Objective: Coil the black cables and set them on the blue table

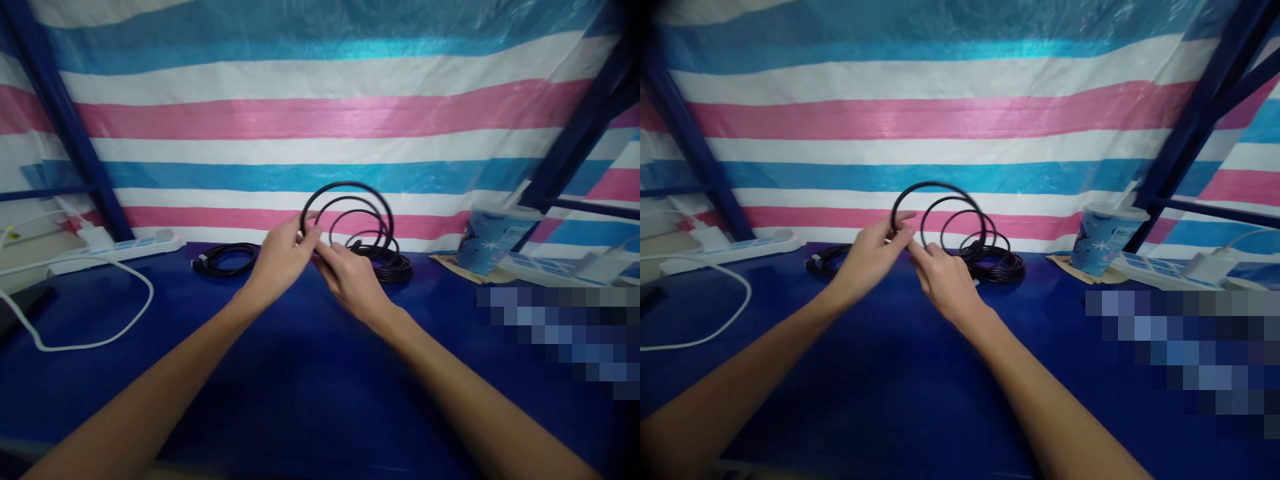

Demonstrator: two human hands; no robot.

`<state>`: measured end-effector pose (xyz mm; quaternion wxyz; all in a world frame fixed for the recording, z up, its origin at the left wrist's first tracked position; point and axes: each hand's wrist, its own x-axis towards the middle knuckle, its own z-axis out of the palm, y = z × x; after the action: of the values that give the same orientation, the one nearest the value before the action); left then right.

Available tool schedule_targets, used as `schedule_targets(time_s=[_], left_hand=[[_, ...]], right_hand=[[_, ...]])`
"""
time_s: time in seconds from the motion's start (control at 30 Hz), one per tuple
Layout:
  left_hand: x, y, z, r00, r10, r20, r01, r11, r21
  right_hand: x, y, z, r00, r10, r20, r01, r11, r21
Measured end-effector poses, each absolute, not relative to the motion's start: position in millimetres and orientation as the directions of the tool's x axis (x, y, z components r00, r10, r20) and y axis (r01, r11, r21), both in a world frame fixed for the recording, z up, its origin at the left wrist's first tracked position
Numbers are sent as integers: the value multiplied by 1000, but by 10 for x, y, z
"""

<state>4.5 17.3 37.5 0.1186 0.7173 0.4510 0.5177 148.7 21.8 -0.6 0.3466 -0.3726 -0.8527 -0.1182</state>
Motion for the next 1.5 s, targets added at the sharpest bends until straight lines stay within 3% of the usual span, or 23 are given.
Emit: schedule_targets(time_s=[0.03, 0.1, 0.2, 0.27, 0.33, 0.4, 0.43, 0.47, 0.53, 0.63, 0.73, 0.87, 0.93, 1.0, 1.07, 1.13, 1.2, 1.33, 1.4, 1.5], left_hand=[[-39, 195, 393, 24, 753, 658, 634, -520, 572], [-227, 257, 428, 1, 749, 662, 779, -416, 469], [-433, 376, 416, 0, 839, 544, 797, -328, 507], [-474, 452, 354, -28, 883, 469, 666, -334, 667], [-453, 510, 278, -88, 891, 446, 437, -367, 821], [-397, 538, 220, -139, 900, 414, 196, -385, 902], [-360, 538, 203, -150, 911, 384, 77, -376, 923], [-319, 527, 193, -158, 925, 346, -38, -356, 934], [-218, 475, 184, -166, 952, 257, -236, -291, 927], [-23, 343, 161, -147, 977, 156, -395, -202, 896], [139, 220, 124, -58, 984, 169, -454, -176, 873], [98, 198, 159, 59, 961, 270, -387, -227, 894], [-8, 226, 222, 85, 944, 320, -389, -264, 883], [-101, 245, 282, 135, 933, 335, -419, -253, 872], [-138, 240, 304, 266, 918, 293, -345, -194, 918], [-114, 221, 272, 409, 882, 237, -136, -198, 971], [-62, 201, 204, 466, 851, 241, 73, -308, 948], [-19, 187, 115, 405, 844, 352, 329, -494, 805], [-49, 200, 123, 408, 834, 371, 413, -531, 740], [-102, 253, 156, 397, 821, 411, 390, -556, 734]], right_hand=[[1470, 212, -27, -543, 581, 607, 741, 671, 21], [1479, 227, -41, -596, 647, 475, 742, 670, 20], [1525, 289, -40, -565, 717, 409, 703, 678, -216], [1549, 327, -44, -518, 751, 410, 680, 652, -336], [1561, 343, -48, -452, 799, 396, 539, 598, -593], [1554, 329, -44, -379, 853, 358, 165, 443, -881], [1539, 312, -38, -352, 872, 339, -48, 345, -937], [1516, 288, -32, -335, 882, 330, -211, 271, -939], [1446, 232, -24, -324, 873, 364, -304, 268, -914], [1317, 157, -35, -350, 796, 493, -92, 494, -864], [1256, 139, -39, -329, 697, 637, 80, 692, -717], [1416, 236, 31, -163, 751, 639, 125, 659, -742], [1571, 307, 72, -170, 802, 573, 277, 597, -753], [1716, 361, 98, -264, 807, 528, 586, 569, -576], [1806, 378, 111, -353, 789, 503, 837, 507, -208], [1824, 358, 119, -396, 777, 489, 904, 423, 60], [1792, 318, 129, -403, 773, 489, 911, 388, 139], [1712, 261, 150, -366, 755, 543, 925, 359, 125], [1706, 267, 160, -297, 718, 630, 926, 379, 5], [1734, 311, 174, -176, 690, 702, 814, 503, -290]])
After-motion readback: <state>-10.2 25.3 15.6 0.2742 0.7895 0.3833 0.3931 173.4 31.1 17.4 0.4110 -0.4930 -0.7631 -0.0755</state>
